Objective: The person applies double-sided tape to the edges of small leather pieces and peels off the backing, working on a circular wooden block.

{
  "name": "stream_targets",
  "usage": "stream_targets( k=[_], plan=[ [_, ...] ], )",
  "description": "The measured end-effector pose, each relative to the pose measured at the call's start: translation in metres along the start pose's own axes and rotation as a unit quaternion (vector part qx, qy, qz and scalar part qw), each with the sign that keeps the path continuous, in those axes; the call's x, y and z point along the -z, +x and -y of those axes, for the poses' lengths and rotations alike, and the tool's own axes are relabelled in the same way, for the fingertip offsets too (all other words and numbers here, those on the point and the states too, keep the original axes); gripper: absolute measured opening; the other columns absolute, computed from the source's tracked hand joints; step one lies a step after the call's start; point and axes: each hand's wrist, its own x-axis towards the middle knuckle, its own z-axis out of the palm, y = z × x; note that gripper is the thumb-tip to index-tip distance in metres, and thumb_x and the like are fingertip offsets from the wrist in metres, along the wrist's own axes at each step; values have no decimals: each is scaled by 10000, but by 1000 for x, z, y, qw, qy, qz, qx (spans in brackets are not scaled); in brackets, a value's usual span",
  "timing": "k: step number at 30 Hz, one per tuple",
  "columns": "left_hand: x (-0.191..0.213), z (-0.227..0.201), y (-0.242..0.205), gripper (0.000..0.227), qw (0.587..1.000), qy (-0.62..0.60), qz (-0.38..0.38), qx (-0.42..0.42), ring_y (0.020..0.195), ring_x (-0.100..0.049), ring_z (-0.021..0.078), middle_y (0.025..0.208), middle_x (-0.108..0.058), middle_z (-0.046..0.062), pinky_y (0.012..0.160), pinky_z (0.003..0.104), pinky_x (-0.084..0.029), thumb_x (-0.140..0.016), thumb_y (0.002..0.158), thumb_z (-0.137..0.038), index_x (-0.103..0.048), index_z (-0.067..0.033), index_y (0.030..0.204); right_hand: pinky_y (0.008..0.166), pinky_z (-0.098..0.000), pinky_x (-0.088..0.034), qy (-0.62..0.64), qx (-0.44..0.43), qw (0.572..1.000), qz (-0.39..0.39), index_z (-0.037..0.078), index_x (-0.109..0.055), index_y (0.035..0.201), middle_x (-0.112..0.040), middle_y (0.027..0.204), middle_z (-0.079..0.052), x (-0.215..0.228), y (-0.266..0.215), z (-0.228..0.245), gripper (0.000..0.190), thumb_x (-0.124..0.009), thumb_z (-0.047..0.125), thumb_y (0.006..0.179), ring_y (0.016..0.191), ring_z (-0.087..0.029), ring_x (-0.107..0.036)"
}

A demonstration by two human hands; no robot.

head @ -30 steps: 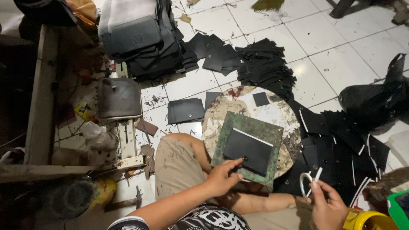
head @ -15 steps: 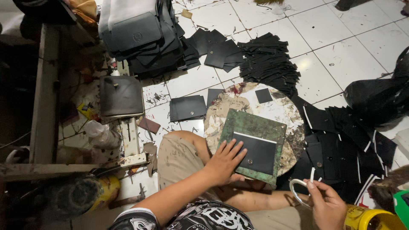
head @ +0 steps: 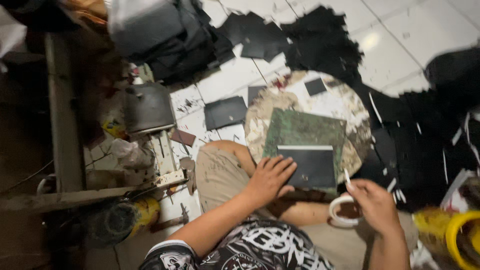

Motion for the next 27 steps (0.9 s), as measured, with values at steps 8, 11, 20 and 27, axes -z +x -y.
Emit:
stream_targets(
  k=[8, 11, 20, 27],
  plan=[
    [-10, 2, -12, 584, 991, -89, -5, -97, 1346, -530, 356, 1446, -608, 111, 1083, 589, -374, -647, 954, -496, -599, -165, 1432, 792, -372, -463, 4, 50, 998, 47, 12, -767, 1035, -672, 823, -116, 4, -6, 37, 248, -732, 240, 943, 820, -236, -610],
    [-11, 2, -15, 533, 989, -99, -36, -104, 1363, -532, 347, 1448, -614, 96, 1118, 606, -349, -623, 980, -478, -620, -176, 1420, 745, -308, -443, 21, 36, 994, 97, 62, -787, 1015, -662, 781, -33, -6, -1, 71, 177, -737, 198, 913, 794, -155, -571],
    [-1, 12, -18, 540, 990, -97, -57, -84, 1355, -553, 301, 1425, -629, 81, 1138, 584, -339, -617, 992, -489, -617, -148, 1411, 559, -219, -443, -7, 12, 986, 167, 61, -755, 970, -644, 750, 2, -39, 35, 83, 182, -786, 189, 845, 676, -110, -591],
    [13, 10, -11, 662, 990, -136, -12, -43, 1318, -559, 299, 1388, -634, 82, 1112, 544, -348, -656, 916, -598, -614, -164, 1415, 501, -331, -449, -15, -45, 999, -26, 15, -685, 929, -626, 734, -86, -22, -3, 25, 333, -906, 211, 775, 627, -214, -605]
  ],
)
